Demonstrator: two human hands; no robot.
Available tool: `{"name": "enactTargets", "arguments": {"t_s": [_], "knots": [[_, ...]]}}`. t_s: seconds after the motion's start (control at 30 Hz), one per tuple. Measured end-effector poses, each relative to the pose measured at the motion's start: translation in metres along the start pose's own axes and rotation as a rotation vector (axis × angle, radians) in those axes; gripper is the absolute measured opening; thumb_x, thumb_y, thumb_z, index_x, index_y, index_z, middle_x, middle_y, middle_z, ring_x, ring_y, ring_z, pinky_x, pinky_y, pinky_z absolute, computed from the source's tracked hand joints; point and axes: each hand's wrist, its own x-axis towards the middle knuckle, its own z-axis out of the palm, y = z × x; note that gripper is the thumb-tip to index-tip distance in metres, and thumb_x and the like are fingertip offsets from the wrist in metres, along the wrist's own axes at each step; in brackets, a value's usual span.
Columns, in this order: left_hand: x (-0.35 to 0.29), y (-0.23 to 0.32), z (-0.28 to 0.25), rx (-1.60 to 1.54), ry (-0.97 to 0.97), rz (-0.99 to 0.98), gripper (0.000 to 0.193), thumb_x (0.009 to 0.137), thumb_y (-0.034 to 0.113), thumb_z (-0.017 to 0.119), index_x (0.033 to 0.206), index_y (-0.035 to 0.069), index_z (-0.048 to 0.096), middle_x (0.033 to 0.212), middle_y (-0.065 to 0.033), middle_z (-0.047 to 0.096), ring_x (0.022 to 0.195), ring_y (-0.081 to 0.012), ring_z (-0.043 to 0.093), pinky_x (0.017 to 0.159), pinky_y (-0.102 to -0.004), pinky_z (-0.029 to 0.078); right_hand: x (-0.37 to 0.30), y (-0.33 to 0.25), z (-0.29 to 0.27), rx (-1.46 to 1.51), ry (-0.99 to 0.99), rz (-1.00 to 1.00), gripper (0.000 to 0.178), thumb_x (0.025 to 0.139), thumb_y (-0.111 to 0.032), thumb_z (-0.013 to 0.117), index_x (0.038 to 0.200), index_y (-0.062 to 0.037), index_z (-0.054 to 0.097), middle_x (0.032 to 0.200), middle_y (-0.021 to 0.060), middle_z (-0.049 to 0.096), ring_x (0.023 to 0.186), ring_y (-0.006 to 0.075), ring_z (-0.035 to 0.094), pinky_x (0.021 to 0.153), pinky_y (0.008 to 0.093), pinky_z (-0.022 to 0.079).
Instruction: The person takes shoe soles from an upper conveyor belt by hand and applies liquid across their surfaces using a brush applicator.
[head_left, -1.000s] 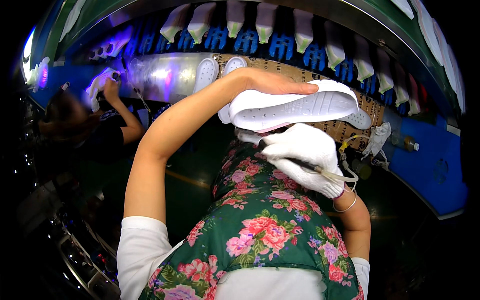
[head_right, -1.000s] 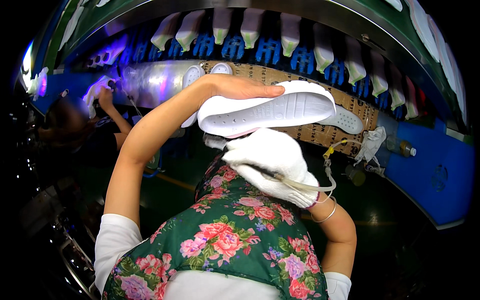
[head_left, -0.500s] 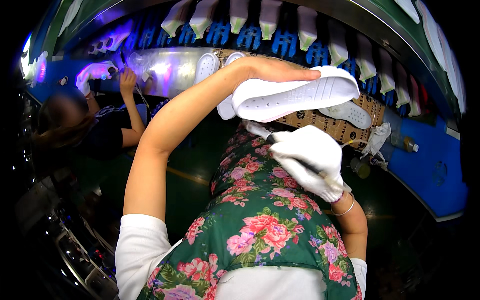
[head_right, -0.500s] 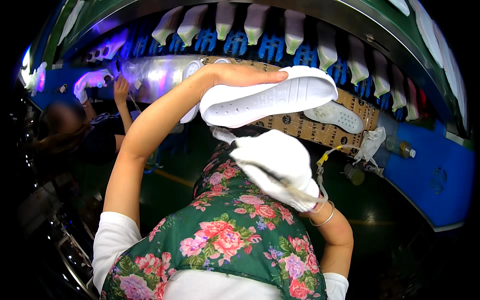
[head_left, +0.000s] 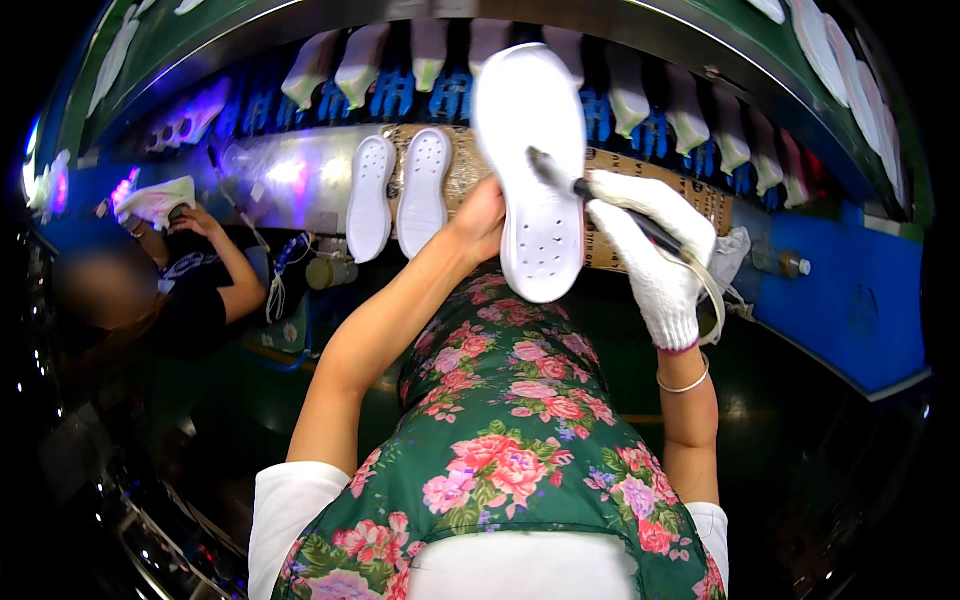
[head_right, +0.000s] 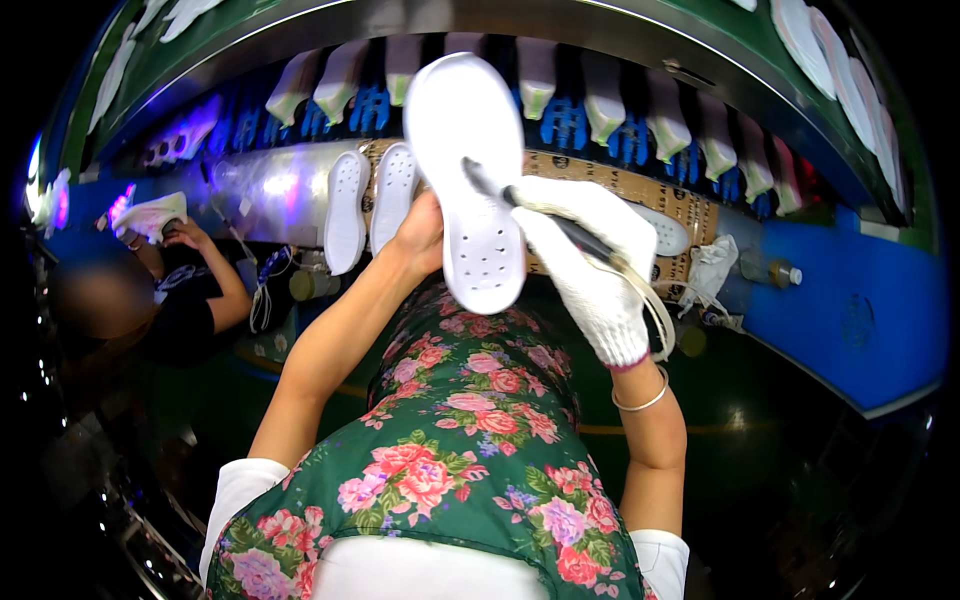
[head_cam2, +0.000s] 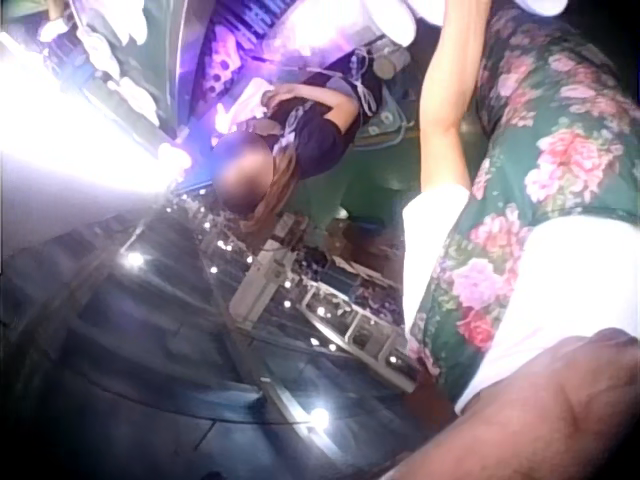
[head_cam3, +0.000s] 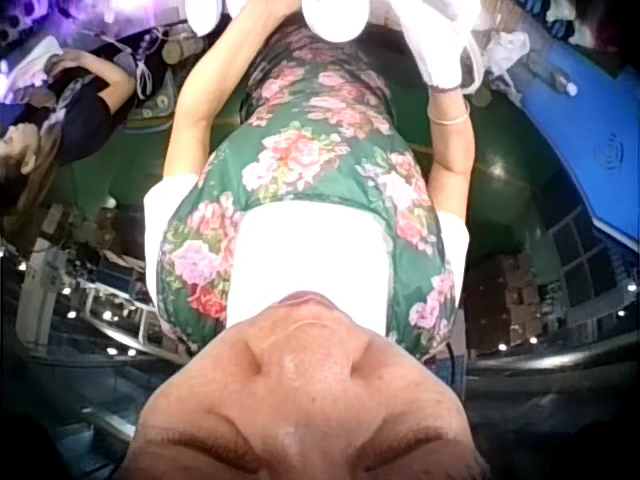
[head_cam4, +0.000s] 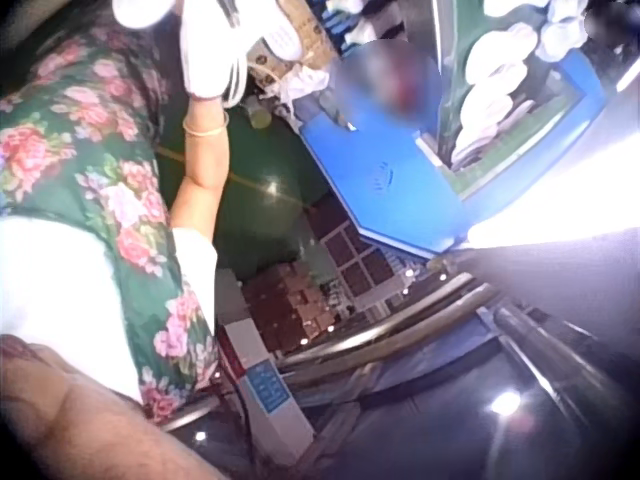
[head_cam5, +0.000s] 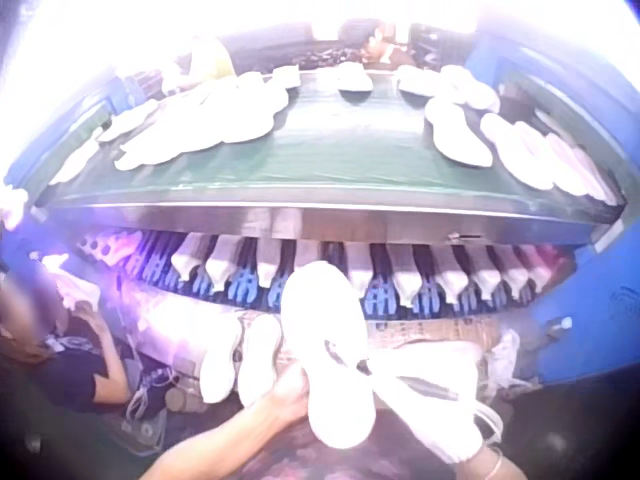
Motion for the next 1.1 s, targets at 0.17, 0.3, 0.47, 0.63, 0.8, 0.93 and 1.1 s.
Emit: {"name": "enactTargets", "arguments": {"t_s": [0.17, 0.3, 0.47, 0.63, 0.8, 0.93, 1.1], "knots": [[-0.023, -0.006, -0.01, 0.413, -0.039, 0.033, 0.048, 0.107, 0.027, 0.048, 0.147, 0.001, 0.041, 0.143, -0.0181, 0.053, 0.126, -0.0316, 0.058, 0.105, -0.0493, 0.051, 0.007, 0.0, -0.01, -0.116, -0.128, -0.097, 0.018, 0.082, -0.004, 0.079, 0.099, -0.0006, 0.078, 0.1, 0.0117, 0.077, 0.095, 0.0193, 0.073, 0.086, 0.0311, 0.056], [-0.039, 0.0, -0.02, -0.331, -0.286, 0.001, 0.049, 0.101, 0.03, 0.055, 0.134, -0.005, 0.051, 0.111, -0.0295, 0.066, 0.091, -0.0376, 0.07, 0.087, -0.0487, 0.061, -0.005, -0.008, 0.001, -0.158, -0.154, -0.171, 0.015, 0.081, -0.01, 0.079, 0.096, -0.0106, 0.079, 0.097, 0.0097, 0.077, 0.088, 0.0256, 0.074, 0.08, 0.0339, 0.058], [-0.053, -0.002, -0.013, -0.416, -0.104, 0.082, 0.078, 0.102, 0.064, 0.037, 0.154, 0.006, 0.039, 0.143, -0.0171, 0.056, 0.121, -0.0307, 0.063, 0.103, -0.0443, 0.053, -0.015, -0.017, 0.01, -0.166, -0.036, -0.335, 0.022, 0.075, -0.003, 0.08, 0.097, -0.0077, 0.077, 0.091, 0.0103, 0.075, 0.08, 0.0274, 0.072, 0.072, 0.0357, 0.057], [-0.045, -0.026, 0.003, -0.368, -0.338, 0.173, 0.099, 0.074, 0.058, 0.068, 0.154, 0.009, 0.036, 0.141, -0.0261, 0.053, 0.128, -0.0399, 0.056, 0.109, -0.055, 0.046, -0.02, -0.03, 0.019, -0.195, -0.014, -0.312, 0.023, 0.075, -0.001, 0.079, 0.097, -0.0056, 0.077, 0.094, 0.0124, 0.076, 0.08, 0.0272, 0.073, 0.073, 0.0348, 0.057], [-0.035, -0.049, 0.01, -0.69, -0.488, 0.157, 0.119, 0.07, 0.092, 0.055, 0.156, 0.012, 0.032, 0.146, -0.0288, 0.046, 0.133, -0.0429, 0.05, 0.112, -0.0608, 0.04, -0.025, -0.037, 0.024, -0.224, -0.049, -0.336, 0.027, 0.075, -0.003, 0.08, 0.101, -0.0066, 0.076, 0.097, 0.0119, 0.076, 0.081, 0.0275, 0.072, 0.075, 0.0371, 0.056], [-0.036, -0.048, 0.016, -0.686, -0.495, 0.188, 0.118, 0.071, 0.094, 0.05, 0.155, 0.013, 0.033, 0.148, -0.0263, 0.045, 0.136, -0.0419, 0.047, 0.116, -0.0582, 0.037, -0.006, -0.044, 0.025, -0.211, -0.041, -0.43, 0.029, 0.075, -0.002, 0.079, 0.104, -0.0047, 0.076, 0.102, 0.0145, 0.076, 0.091, 0.0291, 0.073, 0.084, 0.0393, 0.056], [-0.037, -0.06, 0.008, -0.579, -0.2, 0.149, 0.111, 0.076, 0.087, 0.057, 0.156, 0.014, 0.033, 0.155, -0.0159, 0.042, 0.141, -0.0342, 0.044, 0.118, -0.0528, 0.036, 0.011, -0.049, 0.031, -0.293, 0.08, -0.598, 0.033, 0.074, 0.0, 0.078, 0.107, -0.0032, 0.077, 0.1, 0.0157, 0.075, 0.086, 0.0298, 0.073, 0.076, 0.0379, 0.056]]}}
